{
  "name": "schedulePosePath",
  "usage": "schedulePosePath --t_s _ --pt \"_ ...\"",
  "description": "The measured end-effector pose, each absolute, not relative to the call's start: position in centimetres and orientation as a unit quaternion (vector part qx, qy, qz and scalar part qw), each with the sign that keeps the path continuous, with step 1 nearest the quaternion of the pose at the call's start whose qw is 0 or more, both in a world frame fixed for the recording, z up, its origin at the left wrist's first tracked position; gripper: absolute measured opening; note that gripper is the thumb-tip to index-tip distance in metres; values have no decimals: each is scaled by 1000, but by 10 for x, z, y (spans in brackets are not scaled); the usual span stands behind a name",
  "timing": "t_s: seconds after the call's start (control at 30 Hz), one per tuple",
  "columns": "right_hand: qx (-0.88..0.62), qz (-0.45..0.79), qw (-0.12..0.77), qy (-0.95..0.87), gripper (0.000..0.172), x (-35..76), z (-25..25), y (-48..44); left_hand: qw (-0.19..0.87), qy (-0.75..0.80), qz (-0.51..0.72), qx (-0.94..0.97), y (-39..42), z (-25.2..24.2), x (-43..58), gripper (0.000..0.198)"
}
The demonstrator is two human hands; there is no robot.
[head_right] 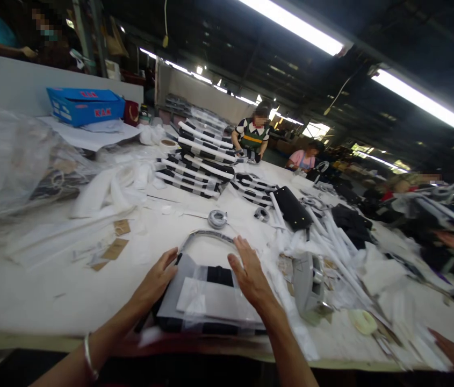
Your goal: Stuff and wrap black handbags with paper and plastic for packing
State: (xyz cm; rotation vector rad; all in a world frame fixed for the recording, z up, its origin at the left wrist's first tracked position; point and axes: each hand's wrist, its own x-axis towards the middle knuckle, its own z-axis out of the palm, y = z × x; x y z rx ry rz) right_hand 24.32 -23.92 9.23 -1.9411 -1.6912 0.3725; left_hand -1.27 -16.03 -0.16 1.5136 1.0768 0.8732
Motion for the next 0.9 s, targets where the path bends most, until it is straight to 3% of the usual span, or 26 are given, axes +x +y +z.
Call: schedulePosePath --t_s 0.2,0.47,0.6,0.7,0.8,0.9 --pt "-675 156 169 -701 65 181 58 -232 623 448 369 524 -155 3 -22 56" --pt "-676 141 83 -719 61 164 45 -235 589 424 326 606 -145 9 -42 48" --pt "-675 123 81 -723 57 166 41 -235 484 445 332 677 -139 11 -57 40" --pt "-670 114 97 -727 56 172 31 -236 325 497 331 733 -132 15 -81 33" --pt "-662 106 120 -732 54 178 21 -237 155 586 273 747 -120 21 -112 30" --pt "-660 97 141 -731 52 181 15 -237 64 654 183 731 -106 27 -139 30"
